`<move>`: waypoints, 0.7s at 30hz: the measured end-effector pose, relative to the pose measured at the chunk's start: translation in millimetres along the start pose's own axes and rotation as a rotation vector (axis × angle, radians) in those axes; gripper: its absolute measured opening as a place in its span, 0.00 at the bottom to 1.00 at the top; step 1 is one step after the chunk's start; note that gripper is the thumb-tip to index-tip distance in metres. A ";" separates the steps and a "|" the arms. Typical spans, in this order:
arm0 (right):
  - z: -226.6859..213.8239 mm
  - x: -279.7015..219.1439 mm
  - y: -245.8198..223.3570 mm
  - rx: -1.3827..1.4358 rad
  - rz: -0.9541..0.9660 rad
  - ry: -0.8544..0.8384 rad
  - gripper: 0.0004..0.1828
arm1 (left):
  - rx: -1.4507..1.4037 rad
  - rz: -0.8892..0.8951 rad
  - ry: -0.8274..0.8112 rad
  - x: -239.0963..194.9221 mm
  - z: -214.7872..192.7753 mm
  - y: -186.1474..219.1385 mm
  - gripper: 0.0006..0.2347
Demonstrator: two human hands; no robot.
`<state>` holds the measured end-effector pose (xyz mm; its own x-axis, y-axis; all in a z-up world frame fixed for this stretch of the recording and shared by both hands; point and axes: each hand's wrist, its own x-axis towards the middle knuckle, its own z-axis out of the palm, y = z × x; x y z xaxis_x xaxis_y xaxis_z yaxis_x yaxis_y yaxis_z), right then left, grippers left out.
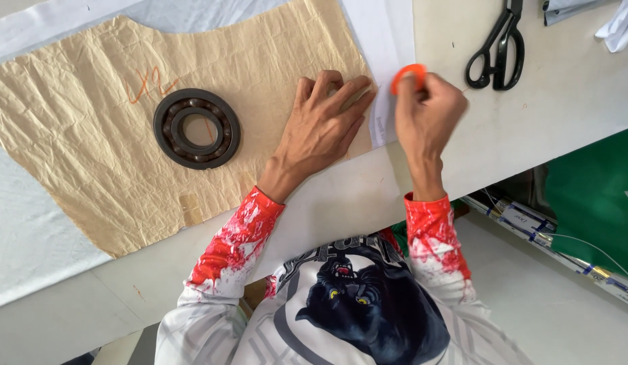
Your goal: The person is cutting out a fabric piece from a larger sheet of white fabric using a brown paper pattern and large fabric scissors.
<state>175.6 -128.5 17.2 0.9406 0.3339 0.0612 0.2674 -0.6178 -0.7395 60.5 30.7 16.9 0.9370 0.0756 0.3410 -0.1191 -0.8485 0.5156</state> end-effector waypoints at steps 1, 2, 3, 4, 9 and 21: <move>1.3 -2.4 -6.3 -0.047 -0.138 0.202 0.16 | 0.008 -0.001 -0.010 0.8 -0.4 -1.3 0.13; -14.7 -1.5 8.3 -0.042 -0.146 0.200 0.16 | 0.015 -0.003 -0.004 3.1 3.5 -1.7 0.13; -28.0 -4.4 22.5 -0.028 -0.110 0.235 0.15 | -0.006 0.000 0.004 1.4 5.1 -2.1 0.13; -41.2 -7.3 37.6 -0.014 -0.074 0.268 0.15 | -0.026 0.004 0.012 -0.4 7.3 -2.3 0.13; -64.6 -24.8 18.5 0.344 0.293 0.241 0.18 | 0.058 0.053 0.008 3.2 7.3 -3.4 0.11; -61.2 -69.9 10.8 0.457 0.356 -0.013 0.16 | -0.168 -0.021 0.049 16.1 -1.5 -5.5 0.03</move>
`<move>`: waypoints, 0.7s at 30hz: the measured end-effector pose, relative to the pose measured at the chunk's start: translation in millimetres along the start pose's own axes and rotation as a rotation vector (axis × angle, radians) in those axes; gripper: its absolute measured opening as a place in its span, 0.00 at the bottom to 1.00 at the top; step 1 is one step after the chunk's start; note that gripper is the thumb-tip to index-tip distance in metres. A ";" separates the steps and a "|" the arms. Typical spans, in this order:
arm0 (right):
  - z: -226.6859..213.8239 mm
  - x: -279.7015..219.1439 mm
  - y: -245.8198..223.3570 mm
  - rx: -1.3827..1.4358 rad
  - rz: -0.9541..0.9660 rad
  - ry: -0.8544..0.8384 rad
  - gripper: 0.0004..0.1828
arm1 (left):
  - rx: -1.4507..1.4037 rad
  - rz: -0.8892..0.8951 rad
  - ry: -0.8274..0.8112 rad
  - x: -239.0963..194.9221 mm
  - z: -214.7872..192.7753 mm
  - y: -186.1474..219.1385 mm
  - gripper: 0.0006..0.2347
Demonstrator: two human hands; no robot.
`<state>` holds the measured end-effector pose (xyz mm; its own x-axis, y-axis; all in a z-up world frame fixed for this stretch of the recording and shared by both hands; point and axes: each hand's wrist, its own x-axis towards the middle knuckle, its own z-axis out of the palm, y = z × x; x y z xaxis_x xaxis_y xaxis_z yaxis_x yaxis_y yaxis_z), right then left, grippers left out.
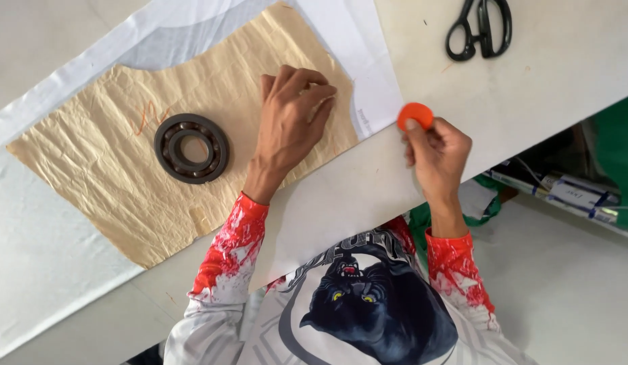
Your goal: The person is cutting out a fabric piece from a larger sheet of white fabric using a brown paper pattern and large fabric scissors.
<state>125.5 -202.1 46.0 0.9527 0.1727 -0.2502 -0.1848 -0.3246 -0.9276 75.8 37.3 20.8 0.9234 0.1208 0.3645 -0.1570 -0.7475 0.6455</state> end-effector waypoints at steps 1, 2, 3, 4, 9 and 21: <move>2.9 0.4 -4.5 -0.064 -0.024 -0.053 0.18 | 0.002 -0.046 -0.007 0.5 -1.3 0.7 0.02; 7.0 3.5 -10.9 -0.059 -0.020 -0.043 0.18 | 0.000 -0.037 -0.016 1.4 1.3 1.9 0.02; 11.7 6.4 -17.6 -0.193 -0.027 -0.103 0.16 | -0.023 -0.089 -0.010 2.0 3.0 2.6 0.01; 17.2 11.5 -25.3 -0.328 -0.036 -0.168 0.15 | -0.044 -0.143 0.000 3.7 4.0 2.4 0.02; 39.2 16.9 -47.6 -0.118 0.202 -0.280 0.17 | -0.010 -0.223 -0.004 7.8 7.6 5.5 0.02; 60.2 10.6 -21.1 0.194 0.470 -0.126 0.15 | -0.076 -0.391 0.015 5.8 16.0 8.3 0.01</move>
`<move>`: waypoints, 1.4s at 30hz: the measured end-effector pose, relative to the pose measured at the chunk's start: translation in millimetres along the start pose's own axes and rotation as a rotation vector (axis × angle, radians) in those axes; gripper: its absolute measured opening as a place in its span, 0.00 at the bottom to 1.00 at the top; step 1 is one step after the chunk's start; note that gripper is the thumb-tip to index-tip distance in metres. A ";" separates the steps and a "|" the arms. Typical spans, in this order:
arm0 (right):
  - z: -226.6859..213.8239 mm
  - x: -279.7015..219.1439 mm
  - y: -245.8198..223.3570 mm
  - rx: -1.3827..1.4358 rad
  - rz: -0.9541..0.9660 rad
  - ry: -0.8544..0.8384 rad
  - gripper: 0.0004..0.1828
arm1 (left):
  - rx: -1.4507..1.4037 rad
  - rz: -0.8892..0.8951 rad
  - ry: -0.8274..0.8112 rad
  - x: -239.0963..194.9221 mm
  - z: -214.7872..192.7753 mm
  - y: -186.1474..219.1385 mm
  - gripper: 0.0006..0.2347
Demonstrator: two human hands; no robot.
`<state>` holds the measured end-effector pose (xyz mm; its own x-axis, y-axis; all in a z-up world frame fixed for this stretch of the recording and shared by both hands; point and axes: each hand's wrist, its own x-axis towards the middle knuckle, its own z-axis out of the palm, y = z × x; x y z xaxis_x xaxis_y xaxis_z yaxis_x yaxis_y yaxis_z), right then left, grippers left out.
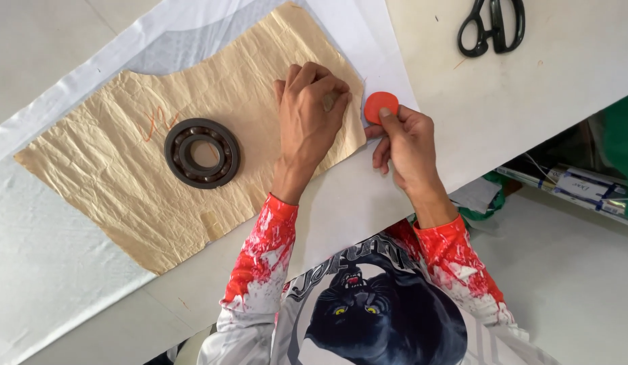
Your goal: The person is cutting out a fabric piece from a larger sheet of white fabric using a brown paper pattern and large fabric scissors.
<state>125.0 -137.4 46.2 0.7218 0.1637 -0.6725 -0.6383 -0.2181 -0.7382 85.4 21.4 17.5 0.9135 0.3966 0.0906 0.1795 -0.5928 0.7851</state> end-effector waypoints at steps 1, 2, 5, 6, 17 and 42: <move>3.2 0.0 2.7 -0.052 -0.049 0.011 0.15 | 0.006 -0.003 0.000 0.8 -0.3 -0.6 0.01; 5.5 -0.5 1.6 -0.054 -0.047 0.016 0.15 | 0.000 -0.004 -0.003 1.2 0.5 -1.0 0.01; 14.5 -4.0 -1.3 -0.141 -0.110 0.013 0.15 | -0.006 0.011 0.018 0.3 -0.2 -2.8 0.00; 17.2 -5.3 -2.7 -0.148 -0.104 0.019 0.15 | -0.006 0.016 0.019 0.5 -0.2 -3.4 0.01; 35.2 -9.4 -9.0 -0.411 -0.314 0.146 0.23 | 0.003 0.030 0.019 4.9 -0.4 -5.9 0.02; -35.3 6.2 27.5 -0.519 -0.329 -0.080 0.16 | 0.045 -0.088 0.090 -41.4 -18.8 5.6 0.04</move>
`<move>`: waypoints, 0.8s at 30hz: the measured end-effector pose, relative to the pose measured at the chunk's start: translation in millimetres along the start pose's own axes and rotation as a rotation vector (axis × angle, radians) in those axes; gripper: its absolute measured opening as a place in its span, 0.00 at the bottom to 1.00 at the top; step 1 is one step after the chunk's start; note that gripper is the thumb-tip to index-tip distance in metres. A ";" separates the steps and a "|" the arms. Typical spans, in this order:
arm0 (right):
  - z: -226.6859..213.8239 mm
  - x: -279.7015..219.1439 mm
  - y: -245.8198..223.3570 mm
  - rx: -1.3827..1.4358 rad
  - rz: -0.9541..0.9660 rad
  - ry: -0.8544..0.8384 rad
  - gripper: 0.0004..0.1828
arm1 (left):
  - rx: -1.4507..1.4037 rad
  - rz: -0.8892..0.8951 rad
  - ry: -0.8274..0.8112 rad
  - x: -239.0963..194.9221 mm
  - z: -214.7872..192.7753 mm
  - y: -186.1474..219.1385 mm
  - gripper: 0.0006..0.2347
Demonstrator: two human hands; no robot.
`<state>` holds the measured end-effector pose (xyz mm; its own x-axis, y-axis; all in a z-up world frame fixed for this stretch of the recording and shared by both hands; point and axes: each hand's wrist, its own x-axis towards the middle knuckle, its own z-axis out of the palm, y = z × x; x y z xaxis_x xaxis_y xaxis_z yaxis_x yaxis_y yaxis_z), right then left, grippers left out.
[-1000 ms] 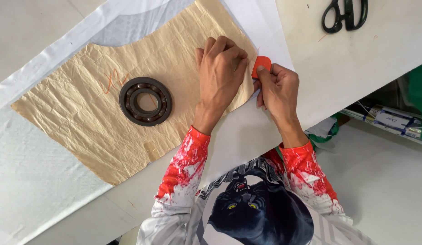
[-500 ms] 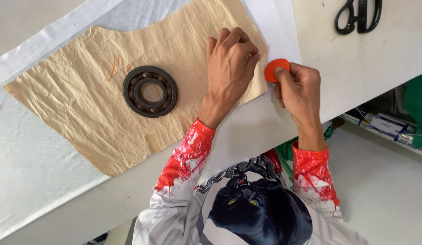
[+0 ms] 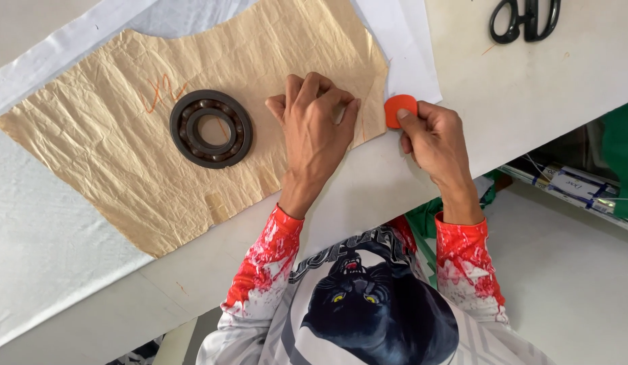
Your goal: The person is cutting out a fabric piece from a larger sheet of white fabric using a brown paper pattern and large fabric scissors.
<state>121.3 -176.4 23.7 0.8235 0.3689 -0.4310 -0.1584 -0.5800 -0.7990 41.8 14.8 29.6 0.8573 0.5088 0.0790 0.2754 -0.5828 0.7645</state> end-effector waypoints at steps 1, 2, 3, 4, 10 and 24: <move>0.2 1.3 -2.3 -0.019 0.002 -0.045 0.16 | 0.008 -0.034 0.001 0.3 -0.8 1.6 0.04; 0.0 2.9 -5.3 -0.019 0.000 -0.044 0.16 | 0.008 -0.032 0.002 1.7 0.5 1.8 0.04; -0.1 3.7 -8.1 0.002 0.011 -0.060 0.16 | 0.023 -0.047 0.007 1.6 1.6 2.0 0.05; 0.2 4.5 -11.0 0.023 0.021 -0.076 0.16 | 0.038 -0.062 0.013 1.6 2.5 1.8 0.05; 3.7 1.8 -60.2 -0.072 0.161 -0.172 0.24 | 0.138 -0.069 0.041 4.5 8.4 2.1 0.06; 29.4 -0.4 -47.8 -0.369 -0.180 -0.007 0.23 | 0.121 -0.059 0.135 3.1 17.5 -1.0 0.07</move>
<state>112.5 -127.4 49.7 0.8163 0.4925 -0.3020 0.1950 -0.7270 -0.6584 51.8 5.9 18.0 0.7740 0.6202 0.1278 0.3809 -0.6172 0.6884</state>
